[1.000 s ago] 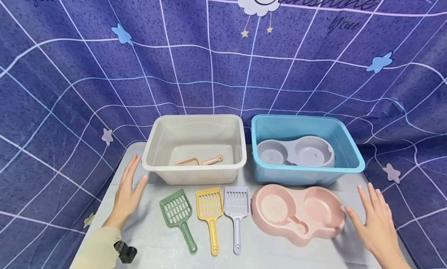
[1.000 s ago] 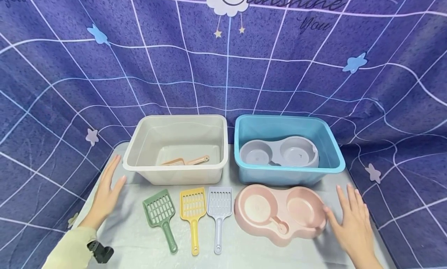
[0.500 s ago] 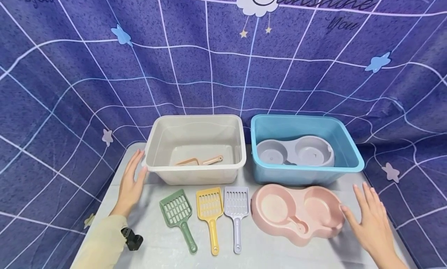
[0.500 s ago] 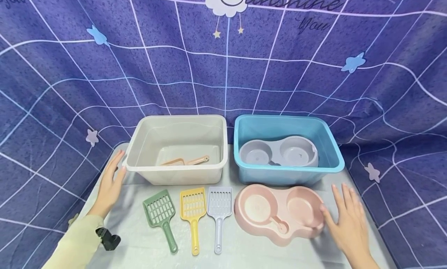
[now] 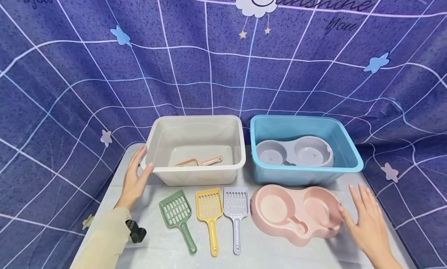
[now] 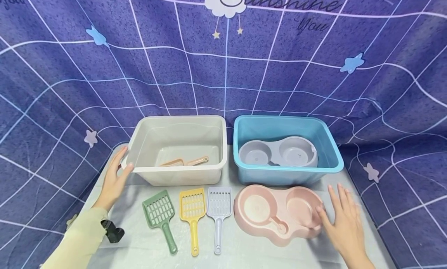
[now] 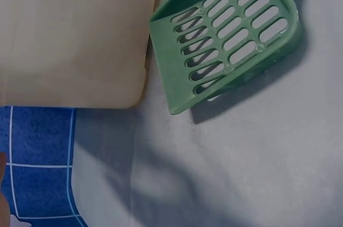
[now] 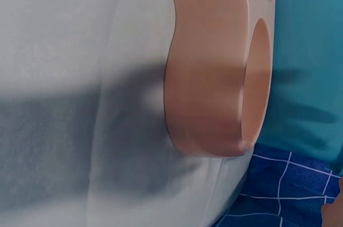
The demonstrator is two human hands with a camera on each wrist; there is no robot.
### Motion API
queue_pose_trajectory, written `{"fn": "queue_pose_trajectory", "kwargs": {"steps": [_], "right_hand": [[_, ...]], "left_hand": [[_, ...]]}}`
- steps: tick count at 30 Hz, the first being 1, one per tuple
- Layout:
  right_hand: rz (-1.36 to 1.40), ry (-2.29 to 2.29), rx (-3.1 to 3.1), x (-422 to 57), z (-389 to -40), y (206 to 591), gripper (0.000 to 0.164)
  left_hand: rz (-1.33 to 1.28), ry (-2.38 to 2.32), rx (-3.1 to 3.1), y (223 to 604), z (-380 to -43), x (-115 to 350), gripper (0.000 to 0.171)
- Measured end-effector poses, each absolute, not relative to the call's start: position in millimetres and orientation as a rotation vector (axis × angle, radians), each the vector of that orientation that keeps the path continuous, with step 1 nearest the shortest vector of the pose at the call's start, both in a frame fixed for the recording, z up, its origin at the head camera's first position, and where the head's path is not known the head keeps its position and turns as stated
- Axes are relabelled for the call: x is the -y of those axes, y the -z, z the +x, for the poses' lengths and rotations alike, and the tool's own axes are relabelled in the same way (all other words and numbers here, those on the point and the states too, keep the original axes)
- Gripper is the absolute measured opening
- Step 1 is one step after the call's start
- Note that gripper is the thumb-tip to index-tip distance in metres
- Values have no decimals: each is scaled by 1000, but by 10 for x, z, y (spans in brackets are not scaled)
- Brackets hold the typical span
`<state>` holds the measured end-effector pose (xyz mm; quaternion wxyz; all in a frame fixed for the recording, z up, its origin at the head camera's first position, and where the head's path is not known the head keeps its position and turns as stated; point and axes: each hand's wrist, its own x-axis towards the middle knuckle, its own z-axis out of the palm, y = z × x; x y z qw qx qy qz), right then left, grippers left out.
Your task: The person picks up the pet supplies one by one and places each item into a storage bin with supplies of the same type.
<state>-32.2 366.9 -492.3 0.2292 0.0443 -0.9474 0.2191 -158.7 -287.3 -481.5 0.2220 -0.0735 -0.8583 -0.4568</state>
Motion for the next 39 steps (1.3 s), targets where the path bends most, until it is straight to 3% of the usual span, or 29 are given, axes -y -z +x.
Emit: {"fn": "queue_pose_trajectory", "kwargs": {"steps": [26, 39], "right_hand": [[190, -745, 2560, -3418, -260, 4996, 64], [220, -818, 2517, -3122, -116, 5009, 64]], "left_hand": [[-159, 1175, 2519, 4790, -1600, 2842, 60], [-10, 1215, 2425, 4857, -1620, 2747, 54]]}}
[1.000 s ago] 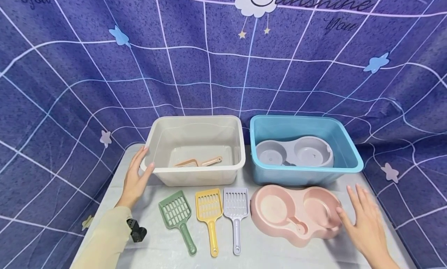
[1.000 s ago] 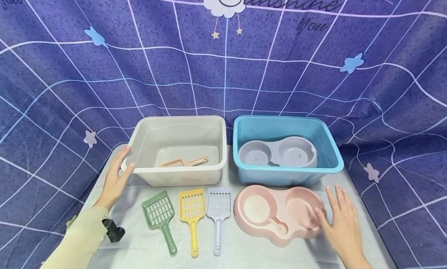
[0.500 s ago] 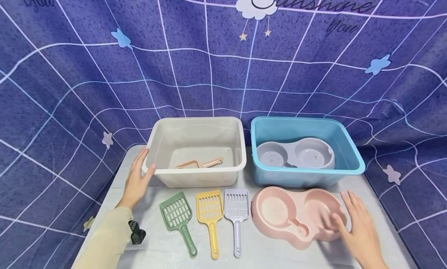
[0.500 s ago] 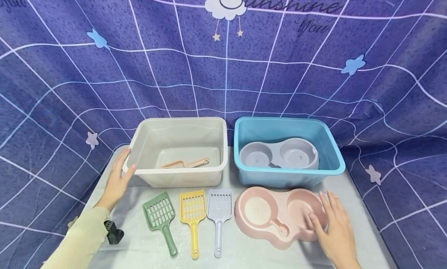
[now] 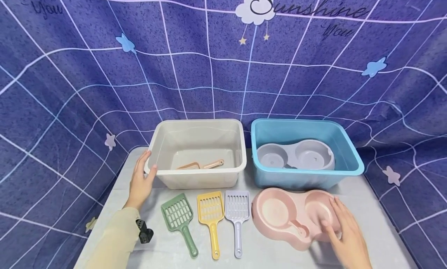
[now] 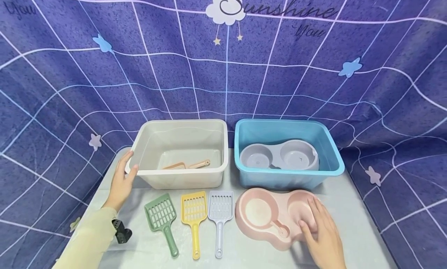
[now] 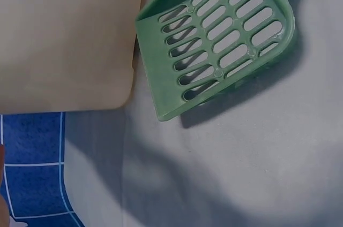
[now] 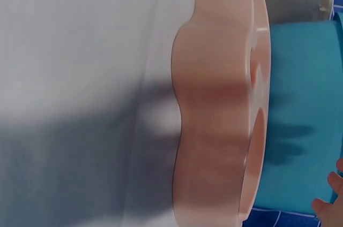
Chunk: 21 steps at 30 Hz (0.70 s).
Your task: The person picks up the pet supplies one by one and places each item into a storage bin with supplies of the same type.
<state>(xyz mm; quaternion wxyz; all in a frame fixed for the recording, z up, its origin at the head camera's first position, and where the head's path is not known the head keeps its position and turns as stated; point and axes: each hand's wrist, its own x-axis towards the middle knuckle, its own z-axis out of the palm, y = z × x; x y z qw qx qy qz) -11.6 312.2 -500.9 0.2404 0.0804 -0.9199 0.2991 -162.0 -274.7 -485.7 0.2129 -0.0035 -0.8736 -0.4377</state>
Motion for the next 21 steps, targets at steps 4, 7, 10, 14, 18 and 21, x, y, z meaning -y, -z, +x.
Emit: {"fn": "queue_pose_trajectory", "kwargs": {"steps": [4, 7, 10, 14, 18, 21], "right_hand": [[234, -863, 2496, -3028, -112, 5031, 65], [246, -905, 2486, -2936, -115, 5049, 65], [261, -927, 2487, -2828, -124, 5062, 67], [272, -948, 2492, -2683, -132, 5092, 70], [282, -985, 2485, -2553, -138, 5123, 69], [306, -1016, 2460, -2463, -145, 5127, 69]], "left_hand": [[50, 1192, 2450, 4840, -1628, 2747, 57], [82, 1187, 2462, 4821, -1624, 2746, 57], [106, 1200, 2465, 4805, -1610, 2748, 58], [132, 1190, 2498, 4804, -1596, 2757, 58], [110, 1146, 2534, 4803, -1599, 2766, 58], [102, 1134, 2547, 4793, -1585, 2767, 58]]}}
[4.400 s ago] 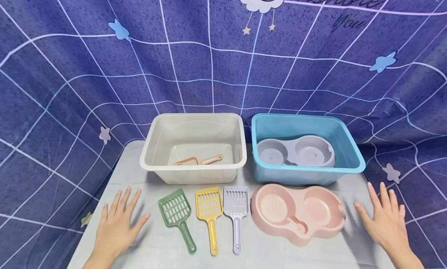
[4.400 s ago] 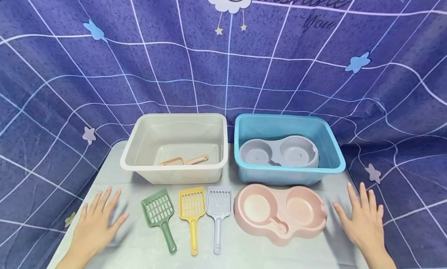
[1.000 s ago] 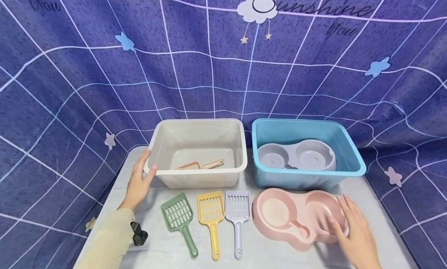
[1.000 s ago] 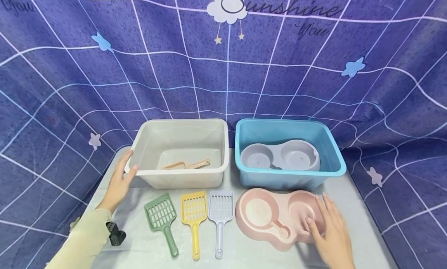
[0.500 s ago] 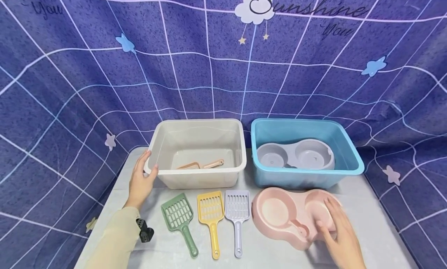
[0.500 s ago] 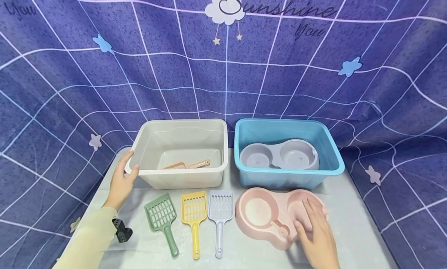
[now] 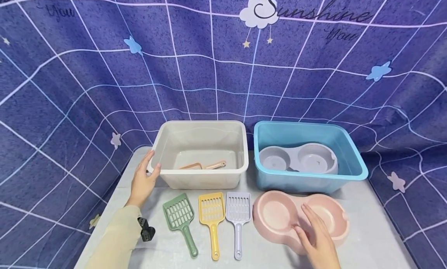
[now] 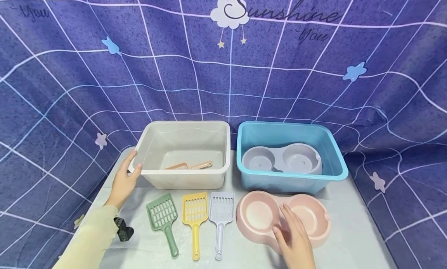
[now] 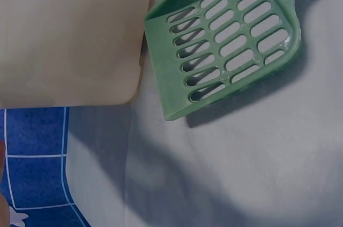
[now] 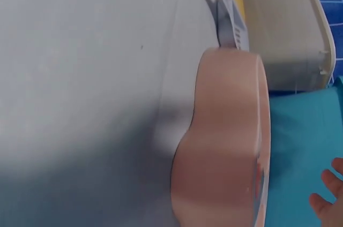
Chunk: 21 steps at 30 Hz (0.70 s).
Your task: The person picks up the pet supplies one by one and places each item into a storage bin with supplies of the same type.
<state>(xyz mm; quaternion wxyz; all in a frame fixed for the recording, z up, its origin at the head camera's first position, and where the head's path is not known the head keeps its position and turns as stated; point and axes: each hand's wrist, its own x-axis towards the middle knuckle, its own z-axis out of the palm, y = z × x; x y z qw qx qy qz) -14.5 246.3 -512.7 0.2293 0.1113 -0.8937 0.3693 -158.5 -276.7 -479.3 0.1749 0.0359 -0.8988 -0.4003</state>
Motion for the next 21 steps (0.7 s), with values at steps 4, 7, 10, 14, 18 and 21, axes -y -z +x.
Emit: {"fn": "queue_pose_trajectory", "kwargs": {"steps": [4, 7, 10, 14, 18, 21], "right_hand": [[286, -1081, 2430, -2316, -128, 5130, 67], [198, -1159, 2461, -2191, -107, 5131, 62], [109, -1231, 2513, -2074, -93, 5126, 56], [83, -1263, 2541, -1949, -107, 5124, 54], [138, -1264, 2509, -1875, -141, 5135, 58], [242, -1328, 2429, -1828, -174, 5146, 60]], "left_hand": [[107, 1121, 2559, 4796, -1573, 2776, 58], [112, 1121, 2553, 4810, -1563, 2787, 58], [134, 1128, 2549, 4811, -1556, 2791, 58], [192, 1126, 2538, 4791, -1560, 2806, 57], [204, 1126, 2516, 4778, -1582, 2807, 56], [183, 1128, 2507, 4780, -1592, 2796, 56]]}}
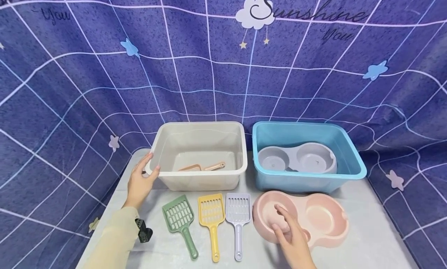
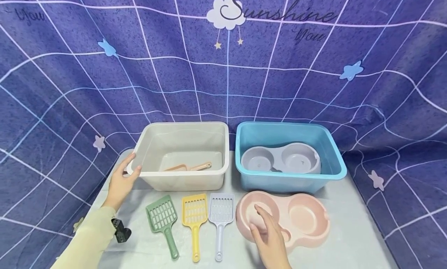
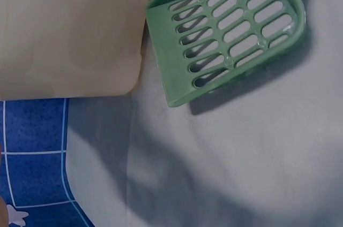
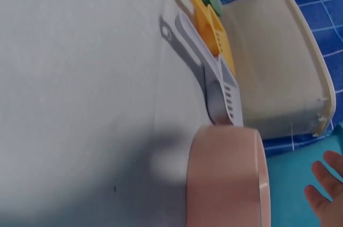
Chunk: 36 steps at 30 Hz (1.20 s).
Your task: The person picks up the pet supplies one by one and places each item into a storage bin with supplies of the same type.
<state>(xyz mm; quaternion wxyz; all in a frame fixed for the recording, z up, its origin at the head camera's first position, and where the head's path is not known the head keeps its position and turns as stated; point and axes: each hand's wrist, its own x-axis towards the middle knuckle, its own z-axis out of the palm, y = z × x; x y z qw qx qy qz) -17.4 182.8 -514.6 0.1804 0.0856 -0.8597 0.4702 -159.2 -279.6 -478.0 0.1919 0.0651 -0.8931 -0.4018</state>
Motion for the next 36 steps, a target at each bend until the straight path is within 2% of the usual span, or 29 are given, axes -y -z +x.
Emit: {"fn": "queue_pose_trajectory", "kwargs": {"steps": [12, 20, 27, 36], "right_hand": [[317, -1433, 2339, -1552, -145, 5263, 51], [168, -1598, 2414, -1371, -72, 5315, 40], [99, -1669, 2432, -1295, -64, 5398, 38], [118, -1685, 2403, -1190, -60, 5574, 30]], "left_hand": [[211, 1164, 2494, 4803, -1622, 2730, 56], [273, 1184, 2464, 4827, -1615, 2736, 56], [289, 1175, 2462, 4846, -1595, 2713, 56], [276, 1159, 2434, 4845, -1602, 2717, 54]]}}
